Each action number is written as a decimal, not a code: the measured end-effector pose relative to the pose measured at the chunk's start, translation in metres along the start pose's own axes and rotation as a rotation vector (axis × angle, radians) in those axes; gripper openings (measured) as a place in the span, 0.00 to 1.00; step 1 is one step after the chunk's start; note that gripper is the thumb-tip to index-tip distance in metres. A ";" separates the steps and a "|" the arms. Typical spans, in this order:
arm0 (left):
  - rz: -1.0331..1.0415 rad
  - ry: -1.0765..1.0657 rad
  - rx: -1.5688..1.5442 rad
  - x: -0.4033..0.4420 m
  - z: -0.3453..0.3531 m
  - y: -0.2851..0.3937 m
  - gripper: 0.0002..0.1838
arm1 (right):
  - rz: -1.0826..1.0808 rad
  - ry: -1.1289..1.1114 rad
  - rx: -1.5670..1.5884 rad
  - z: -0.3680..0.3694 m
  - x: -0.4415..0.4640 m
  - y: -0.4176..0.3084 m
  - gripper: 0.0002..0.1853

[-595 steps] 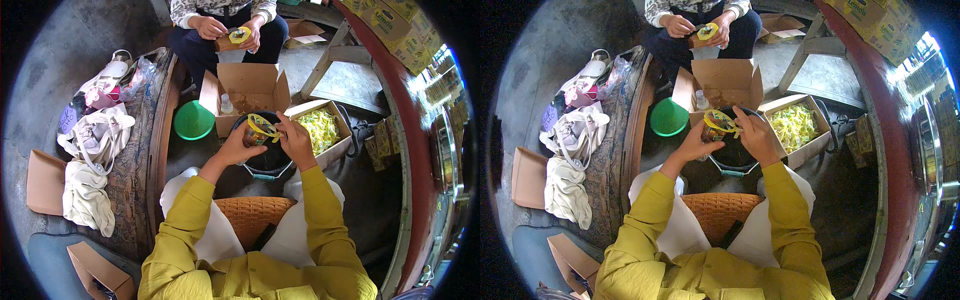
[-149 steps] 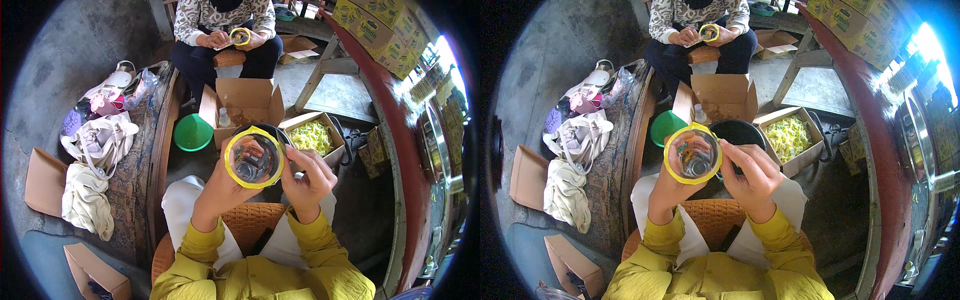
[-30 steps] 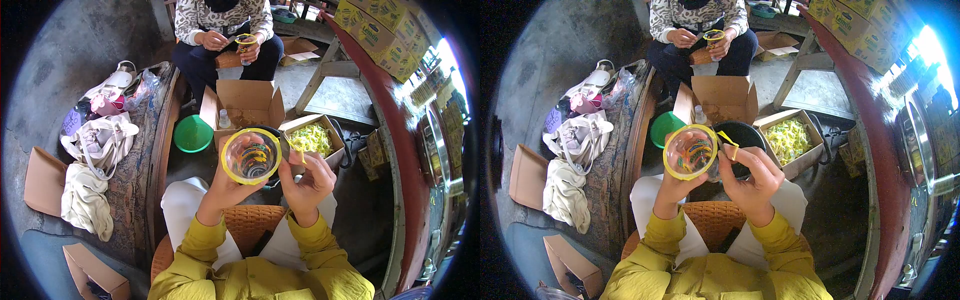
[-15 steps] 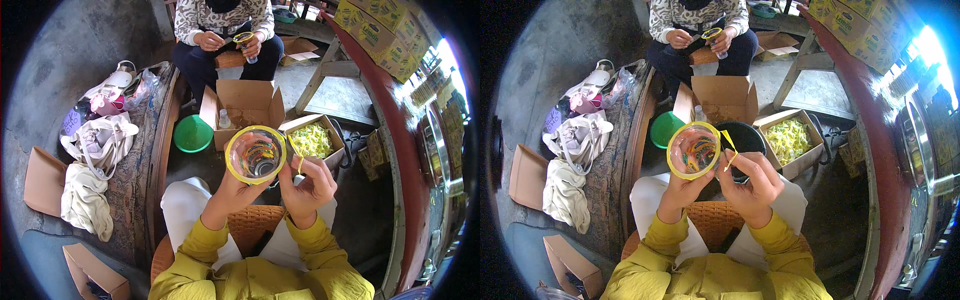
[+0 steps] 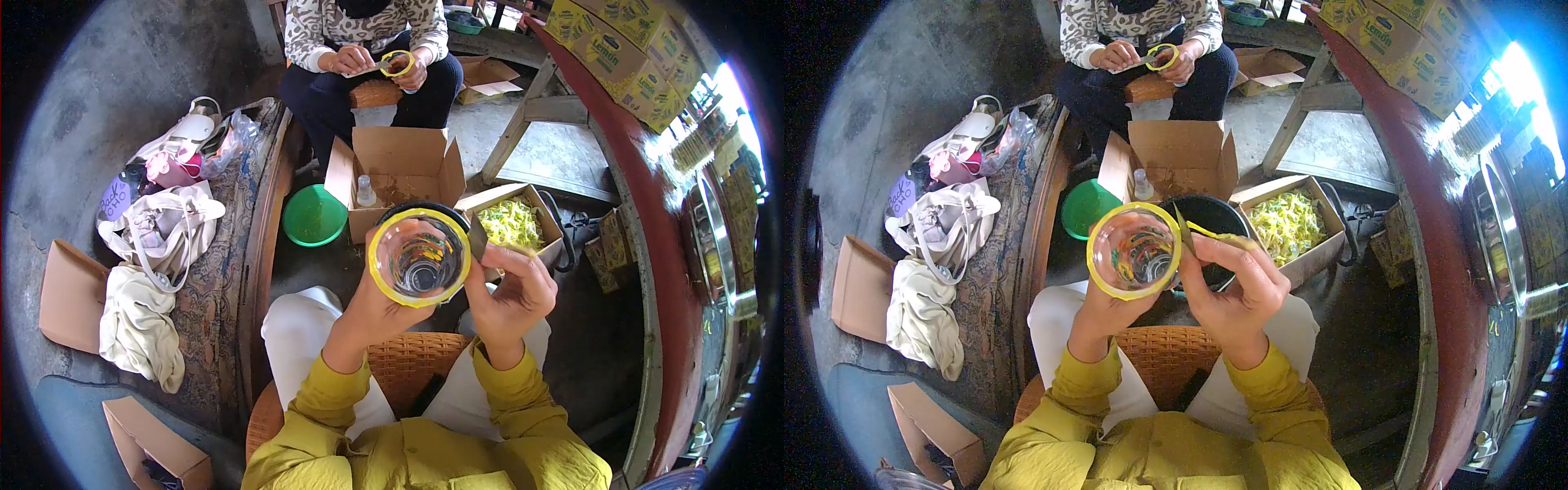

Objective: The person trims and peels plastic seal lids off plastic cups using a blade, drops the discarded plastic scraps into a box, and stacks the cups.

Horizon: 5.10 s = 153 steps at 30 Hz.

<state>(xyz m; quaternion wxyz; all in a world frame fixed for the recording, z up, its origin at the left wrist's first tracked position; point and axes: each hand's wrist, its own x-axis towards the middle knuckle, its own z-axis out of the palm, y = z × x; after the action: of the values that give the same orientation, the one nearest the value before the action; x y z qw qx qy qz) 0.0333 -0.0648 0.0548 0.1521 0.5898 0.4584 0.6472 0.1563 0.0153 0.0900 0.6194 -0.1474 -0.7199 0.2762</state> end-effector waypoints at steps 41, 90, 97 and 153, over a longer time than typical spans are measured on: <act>-0.094 -0.081 -0.156 0.000 -0.004 0.015 0.37 | 0.017 0.019 0.062 0.002 -0.004 -0.001 0.12; -0.049 -0.002 0.029 -0.002 -0.004 0.008 0.38 | -0.110 0.002 -0.076 0.004 -0.002 -0.008 0.10; -0.008 0.027 -0.162 -0.002 0.002 0.007 0.38 | -0.045 0.022 0.003 0.003 -0.002 -0.007 0.11; -0.041 0.195 -0.277 -0.005 0.010 -0.003 0.38 | -0.222 -0.031 -0.027 0.005 -0.009 -0.015 0.13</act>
<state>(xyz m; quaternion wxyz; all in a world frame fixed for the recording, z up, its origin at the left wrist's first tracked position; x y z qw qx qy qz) 0.0423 -0.0626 0.0482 0.1999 0.4882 0.3892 0.7552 0.1553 -0.0028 0.0908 0.6329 -0.0708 -0.7451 0.1982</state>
